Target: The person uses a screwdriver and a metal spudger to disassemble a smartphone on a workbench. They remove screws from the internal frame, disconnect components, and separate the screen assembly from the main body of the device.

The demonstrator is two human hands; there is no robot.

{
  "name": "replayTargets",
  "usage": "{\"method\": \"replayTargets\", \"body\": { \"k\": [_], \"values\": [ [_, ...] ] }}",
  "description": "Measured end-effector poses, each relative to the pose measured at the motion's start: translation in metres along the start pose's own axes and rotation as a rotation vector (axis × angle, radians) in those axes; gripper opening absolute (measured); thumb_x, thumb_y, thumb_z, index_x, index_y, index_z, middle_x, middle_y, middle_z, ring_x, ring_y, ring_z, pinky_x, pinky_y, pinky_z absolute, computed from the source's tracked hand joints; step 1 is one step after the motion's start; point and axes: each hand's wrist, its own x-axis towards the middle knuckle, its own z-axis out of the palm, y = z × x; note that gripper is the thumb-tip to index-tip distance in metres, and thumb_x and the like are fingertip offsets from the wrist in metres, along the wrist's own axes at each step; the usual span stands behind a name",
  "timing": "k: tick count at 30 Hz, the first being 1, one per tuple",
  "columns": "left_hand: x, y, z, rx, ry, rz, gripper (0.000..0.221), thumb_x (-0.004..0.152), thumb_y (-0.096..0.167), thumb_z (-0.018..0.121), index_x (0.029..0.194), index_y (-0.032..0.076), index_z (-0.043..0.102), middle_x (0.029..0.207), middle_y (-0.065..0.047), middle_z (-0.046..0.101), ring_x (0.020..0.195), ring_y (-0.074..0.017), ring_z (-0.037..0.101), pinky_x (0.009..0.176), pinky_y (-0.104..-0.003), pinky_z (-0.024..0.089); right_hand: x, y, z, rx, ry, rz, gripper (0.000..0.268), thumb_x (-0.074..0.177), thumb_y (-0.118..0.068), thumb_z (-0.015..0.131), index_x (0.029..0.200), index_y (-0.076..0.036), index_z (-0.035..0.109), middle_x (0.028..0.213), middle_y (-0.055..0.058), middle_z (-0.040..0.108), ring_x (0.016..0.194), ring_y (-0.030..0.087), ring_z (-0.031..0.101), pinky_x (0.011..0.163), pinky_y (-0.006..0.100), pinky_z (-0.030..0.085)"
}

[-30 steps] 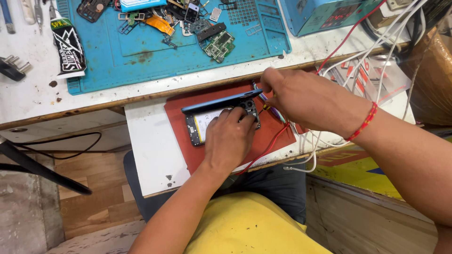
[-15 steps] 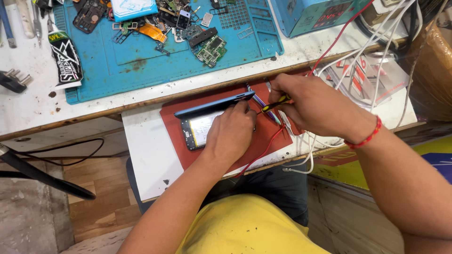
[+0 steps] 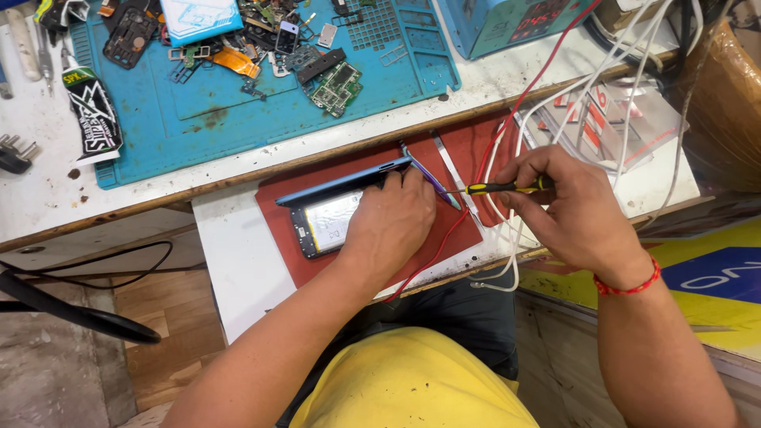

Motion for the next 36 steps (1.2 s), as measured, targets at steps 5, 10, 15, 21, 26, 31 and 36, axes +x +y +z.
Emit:
{"method": "replayTargets", "body": {
  "k": [5, 10, 15, 21, 26, 31, 36],
  "values": [
    [0.006, 0.007, -0.007, 0.117, -0.077, -0.049, 0.017, 0.089, 0.021, 0.060, 0.095, 0.006, 0.067, 0.093, -0.006, 0.061, 0.083, -0.0187, 0.065, 0.050, -0.032, 0.054, -0.014, 0.008, 0.002, 0.091, 0.065, 0.035, 0.025, 0.088, 0.006, 0.072, 0.097, -0.001, 0.049, 0.105, 0.010, 0.073, 0.092, 0.016, 0.074, 0.074, 0.028, 0.063],
    [0.008, 0.002, -0.031, -0.015, 0.047, -0.041, 0.015, 0.089, 0.021, 0.061, 0.095, 0.007, 0.064, 0.093, -0.007, 0.059, 0.075, -0.0174, 0.065, 0.051, -0.033, 0.052, -0.025, 0.016, -0.002, 0.158, 0.173, 0.052, 0.029, 0.090, 0.011, 0.071, 0.098, -0.001, 0.046, 0.111, 0.013, 0.070, 0.099, 0.016, 0.072, 0.076, 0.026, 0.062],
    [0.058, -0.031, -0.035, 0.002, 0.307, -0.098, 0.009, 0.088, 0.016, 0.064, 0.092, 0.008, 0.062, 0.091, -0.007, 0.061, 0.069, -0.0189, 0.067, 0.051, -0.035, 0.053, -0.038, 0.029, 0.006, 0.351, 0.276, 0.130, 0.033, 0.094, 0.016, 0.067, 0.105, -0.002, 0.042, 0.119, 0.015, 0.065, 0.104, 0.016, 0.069, 0.078, 0.023, 0.058],
    [0.127, -0.079, -0.001, -0.321, 0.178, -0.123, 0.021, 0.088, 0.016, 0.067, 0.102, 0.000, 0.067, 0.102, -0.020, 0.068, 0.088, -0.0392, 0.071, 0.069, -0.050, 0.056, -0.051, 0.037, 0.024, 0.399, 0.293, 0.148, 0.033, 0.094, 0.016, 0.066, 0.107, -0.003, 0.042, 0.121, 0.015, 0.062, 0.107, 0.015, 0.067, 0.084, 0.024, 0.060],
    [0.134, -0.084, 0.021, -0.356, 0.143, -0.163, 0.016, 0.090, 0.012, 0.065, 0.103, 0.004, 0.070, 0.107, -0.018, 0.069, 0.095, -0.0389, 0.070, 0.077, -0.051, 0.056, -0.052, 0.038, 0.029, 0.446, 0.263, 0.163, 0.030, 0.095, 0.014, 0.065, 0.106, -0.003, 0.042, 0.119, 0.015, 0.062, 0.109, 0.016, 0.069, 0.088, 0.026, 0.062],
    [0.111, -0.087, -0.004, -0.402, 0.266, -0.158, 0.013, 0.089, 0.008, 0.066, 0.101, 0.009, 0.071, 0.104, -0.013, 0.068, 0.099, -0.0356, 0.068, 0.079, -0.049, 0.054, -0.045, 0.031, 0.032, 0.441, 0.303, 0.181, 0.032, 0.095, 0.012, 0.066, 0.110, -0.002, 0.041, 0.115, 0.015, 0.065, 0.104, 0.016, 0.069, 0.085, 0.027, 0.061],
    [0.016, -0.073, -0.046, -0.519, 0.635, -0.098, 0.016, 0.099, 0.012, 0.079, 0.108, 0.006, 0.068, 0.105, -0.009, 0.061, 0.101, -0.0309, 0.061, 0.084, -0.043, 0.051, -0.035, 0.019, 0.048, 0.511, 0.368, 0.177, 0.028, 0.103, 0.010, 0.063, 0.121, 0.000, 0.044, 0.114, 0.016, 0.064, 0.100, 0.016, 0.069, 0.086, 0.028, 0.062]
  ]
}}
